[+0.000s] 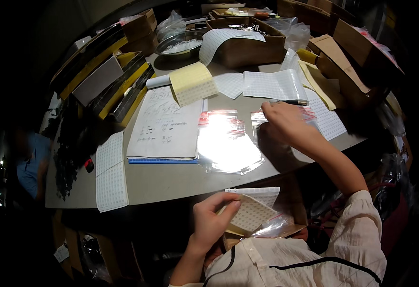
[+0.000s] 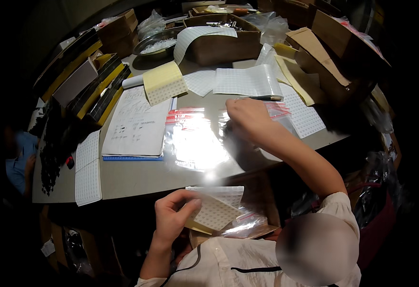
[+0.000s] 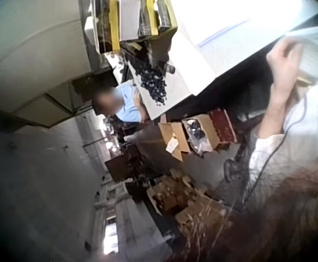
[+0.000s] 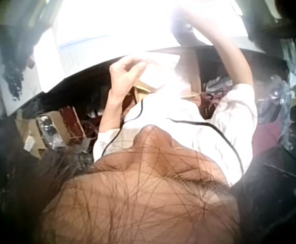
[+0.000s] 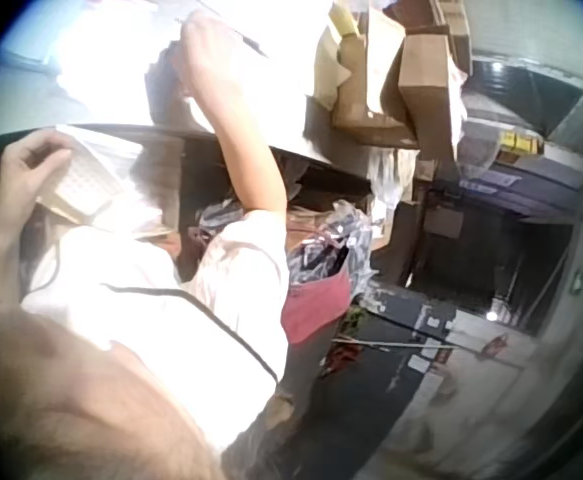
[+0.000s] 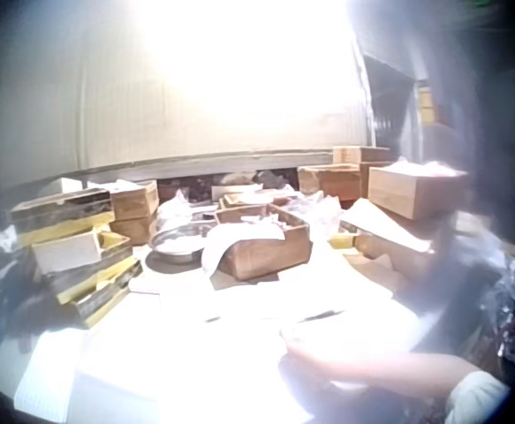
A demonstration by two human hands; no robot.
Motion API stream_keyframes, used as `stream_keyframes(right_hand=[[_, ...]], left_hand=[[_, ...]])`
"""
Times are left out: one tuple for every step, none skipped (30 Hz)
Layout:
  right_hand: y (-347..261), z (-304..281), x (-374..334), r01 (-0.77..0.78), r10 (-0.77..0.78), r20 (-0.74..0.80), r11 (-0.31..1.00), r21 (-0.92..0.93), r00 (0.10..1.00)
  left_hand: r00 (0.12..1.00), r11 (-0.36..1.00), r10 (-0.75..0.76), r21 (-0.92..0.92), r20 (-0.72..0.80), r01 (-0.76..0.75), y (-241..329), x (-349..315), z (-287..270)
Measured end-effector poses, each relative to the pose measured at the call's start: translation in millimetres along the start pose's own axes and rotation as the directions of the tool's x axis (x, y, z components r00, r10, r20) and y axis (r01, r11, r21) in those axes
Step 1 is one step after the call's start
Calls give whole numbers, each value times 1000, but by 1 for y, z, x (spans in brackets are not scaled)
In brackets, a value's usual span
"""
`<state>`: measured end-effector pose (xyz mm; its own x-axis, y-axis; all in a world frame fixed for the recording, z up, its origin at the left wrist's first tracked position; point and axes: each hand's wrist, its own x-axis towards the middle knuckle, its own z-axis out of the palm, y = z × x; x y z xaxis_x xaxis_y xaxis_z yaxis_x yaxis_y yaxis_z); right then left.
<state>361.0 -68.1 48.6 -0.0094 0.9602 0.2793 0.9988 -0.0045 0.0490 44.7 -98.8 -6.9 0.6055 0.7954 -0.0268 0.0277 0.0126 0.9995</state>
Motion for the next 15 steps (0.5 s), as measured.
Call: stream_keyframes(right_hand=[[-9,-5,-3,21,-21,-3,998,55,1000],[-19,-8,-8,41,-40,-7,993,111,999],[-28,-10,-14,57,-55,-12,985,160,998],[-28,-7,-23,208,-200,-57,956,205,978],[-31,-9,-37,267,-273,-6,935,232,962],[-35,-8,-50,218,-240,110,958,185,964],[-38,-6,-60,178,-205,224,975,136,953],[-40,-10,-66,183,-207,249,976,118,946],[-43,-18,-71,190,-211,272,976,102,939],[-44,-26,-75,198,-214,295,977,85,931],[-46,-33,-77,184,-207,317,978,100,926],[-47,-40,-79,170,-199,336,979,114,921],[-47,-46,-80,157,-192,354,979,127,915],[-48,-51,-80,146,-190,378,979,141,906],[-47,-58,-79,133,-184,400,979,151,898]], left_hand=[[1000,1000,2,19,-12,-1,-1,-2,-3],[1000,999,3,39,-24,-2,-2,-4,-5],[1000,999,7,33,-24,-6,-3,-5,-6],[1000,1000,12,26,-19,-11,-4,-6,-6],[1000,1000,16,19,-14,-16,-4,-6,-6],[1000,1000,21,16,0,-21,-4,-5,-5],[1000,1000,24,13,7,-24,-4,-4,-5],[1000,1000,27,10,16,-27,-3,-3,-5],[999,998,49,41,12,-49,-3,-3,-5],[997,995,71,71,10,-72,-2,-4,-4],[996,990,93,102,9,-93,-1,-4,-3],[987,980,157,122,19,-158,1,-4,-1],[975,965,219,141,31,-221,3,-3,1],[959,946,280,159,43,-283,5,-1,3],[948,932,316,174,43,-318,7,1,6]])
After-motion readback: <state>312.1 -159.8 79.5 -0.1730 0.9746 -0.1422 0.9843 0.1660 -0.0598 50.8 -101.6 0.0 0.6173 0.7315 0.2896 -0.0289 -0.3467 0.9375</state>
